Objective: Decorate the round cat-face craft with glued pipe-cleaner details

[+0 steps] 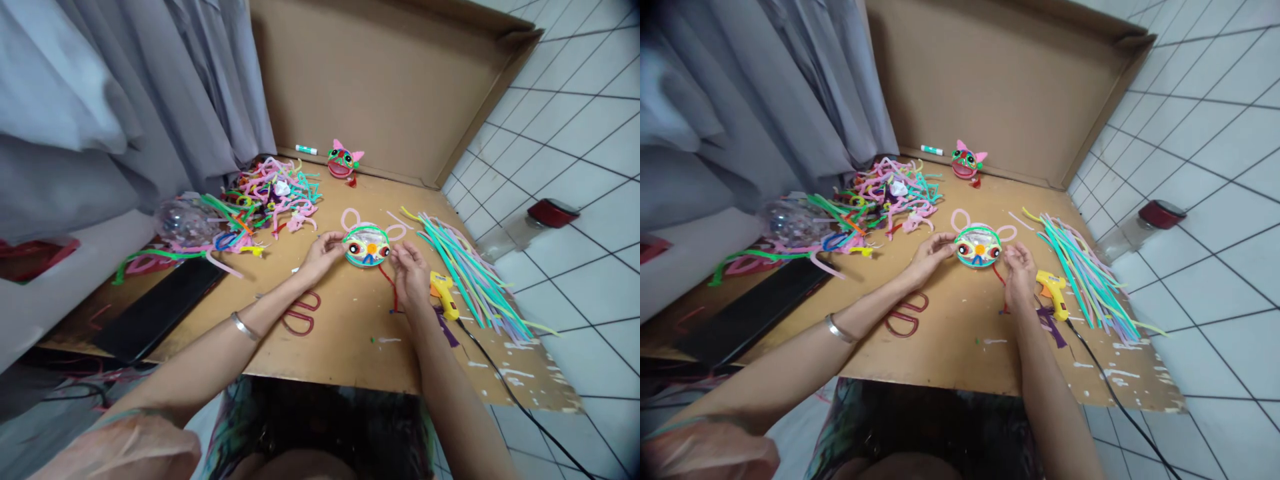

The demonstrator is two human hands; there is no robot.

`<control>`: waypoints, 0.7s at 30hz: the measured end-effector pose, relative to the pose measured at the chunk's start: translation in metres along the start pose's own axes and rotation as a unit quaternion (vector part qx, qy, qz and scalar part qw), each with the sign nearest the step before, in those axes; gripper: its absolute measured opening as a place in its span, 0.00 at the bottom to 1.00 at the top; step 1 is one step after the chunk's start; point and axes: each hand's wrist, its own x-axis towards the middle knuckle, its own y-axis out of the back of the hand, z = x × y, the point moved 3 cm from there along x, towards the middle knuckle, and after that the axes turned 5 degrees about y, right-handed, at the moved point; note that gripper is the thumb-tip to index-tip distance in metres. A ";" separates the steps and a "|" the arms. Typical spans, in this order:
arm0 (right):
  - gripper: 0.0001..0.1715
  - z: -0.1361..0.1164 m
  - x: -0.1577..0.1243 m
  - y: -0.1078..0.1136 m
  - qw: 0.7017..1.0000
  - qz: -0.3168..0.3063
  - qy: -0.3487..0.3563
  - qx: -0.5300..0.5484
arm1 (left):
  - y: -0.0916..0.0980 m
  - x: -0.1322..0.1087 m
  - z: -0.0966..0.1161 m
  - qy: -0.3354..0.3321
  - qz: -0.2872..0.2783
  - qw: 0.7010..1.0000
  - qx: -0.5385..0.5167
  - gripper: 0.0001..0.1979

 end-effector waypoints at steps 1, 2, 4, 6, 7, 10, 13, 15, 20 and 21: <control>0.21 -0.003 -0.001 0.001 1.000 0.016 0.013 -0.008 | 0.002 0.001 0.000 -0.004 0.013 1.000 0.006 0.17; 0.20 -0.006 -0.001 0.003 0.999 0.030 0.028 -0.018 | 0.005 0.003 0.001 -0.011 0.028 0.999 0.014 0.14; 0.18 -0.012 -0.003 0.004 0.996 0.052 0.062 -0.042 | 0.011 0.005 0.005 -0.031 0.057 0.997 0.035 0.09; 0.17 -0.018 -0.006 0.004 0.991 0.073 0.093 -0.067 | 0.016 0.006 0.010 -0.050 0.075 0.994 0.055 0.06; 0.16 -0.021 -0.008 0.003 0.988 0.082 0.108 -0.078 | 0.018 0.006 0.012 -0.059 0.078 0.993 0.065 0.06; 0.15 -0.030 -0.017 -0.003 0.977 0.084 0.165 -0.105 | 0.021 0.003 0.020 -0.083 0.076 0.988 0.107 0.08; 0.21 -0.036 -0.031 -0.011 0.958 0.065 0.228 -0.159 | 0.021 -0.002 0.027 -0.109 0.081 0.976 0.171 0.11; 0.25 -0.037 -0.039 -0.014 0.941 0.063 0.249 -0.219 | 0.021 -0.006 0.031 -0.122 0.089 0.967 0.203 0.12; 0.27 -0.039 -0.047 -0.011 0.898 0.091 0.285 -0.321 | 0.026 -0.006 0.037 -0.125 0.103 0.956 0.244 0.18; 0.26 -0.041 -0.045 -0.010 0.894 0.099 0.290 -0.328 | 0.028 -0.005 0.036 -0.126 0.108 0.955 0.246 0.19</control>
